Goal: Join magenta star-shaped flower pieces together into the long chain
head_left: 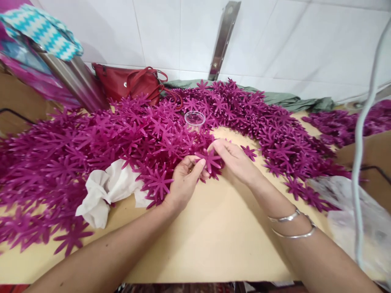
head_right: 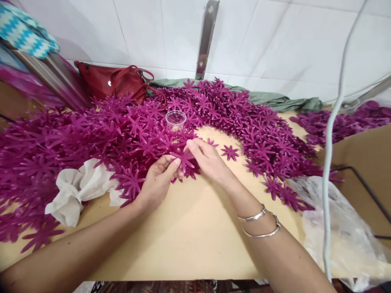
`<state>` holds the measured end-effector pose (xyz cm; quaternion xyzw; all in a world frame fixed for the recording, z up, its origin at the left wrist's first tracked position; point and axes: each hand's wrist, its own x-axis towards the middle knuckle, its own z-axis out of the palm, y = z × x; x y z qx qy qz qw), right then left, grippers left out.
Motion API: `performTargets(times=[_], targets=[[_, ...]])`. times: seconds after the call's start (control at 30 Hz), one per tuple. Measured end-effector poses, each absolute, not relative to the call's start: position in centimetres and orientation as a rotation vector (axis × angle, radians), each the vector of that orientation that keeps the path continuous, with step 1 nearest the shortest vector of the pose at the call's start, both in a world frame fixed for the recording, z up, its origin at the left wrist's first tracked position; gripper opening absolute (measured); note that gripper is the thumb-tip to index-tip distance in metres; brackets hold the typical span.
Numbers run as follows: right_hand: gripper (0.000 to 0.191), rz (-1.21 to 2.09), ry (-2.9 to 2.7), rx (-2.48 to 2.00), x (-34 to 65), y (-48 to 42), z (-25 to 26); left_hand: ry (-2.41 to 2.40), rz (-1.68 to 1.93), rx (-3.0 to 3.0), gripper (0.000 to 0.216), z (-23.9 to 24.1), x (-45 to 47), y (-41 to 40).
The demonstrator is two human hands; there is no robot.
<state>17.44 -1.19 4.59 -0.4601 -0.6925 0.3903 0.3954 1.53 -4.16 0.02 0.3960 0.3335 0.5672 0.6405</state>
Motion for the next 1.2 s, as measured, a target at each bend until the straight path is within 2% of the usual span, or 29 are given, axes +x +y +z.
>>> performTargets(times=[0.23, 0.4, 0.53, 0.73, 1.0, 1.2], targets=[[0.026, 0.56, -2.039, -0.953, 18.6, -1.4, 5.9, 0.794, 1.32, 0.884, 0.038, 0.0, 1.6, -4.0], [0.033, 0.506, -2.093, -0.911, 18.7, -1.6, 6.2, 0.801, 1.349, 0.849, 0.039, 0.0, 1.6, -4.0], [0.02, 0.438, -2.093, -0.973, 18.5, -1.5, 5.8, 0.791, 1.357, 0.79, 0.039, 0.0, 1.6, -3.9], [0.009, 0.739, -2.059, -0.982, 18.2, -1.3, 5.6, 0.763, 1.334, 0.721, 0.043, 0.1, 1.5, -3.8], [0.029, 1.284, -1.753, -0.985, 19.2, -0.4, 4.8, 0.684, 1.321, 0.72, 0.032, 0.1, 1.3, -4.2], [0.034, 1.361, -1.38, -0.995, 19.7, 0.1, 4.1, 0.698, 1.355, 0.635, 0.042, 0.3, 1.6, -3.9]])
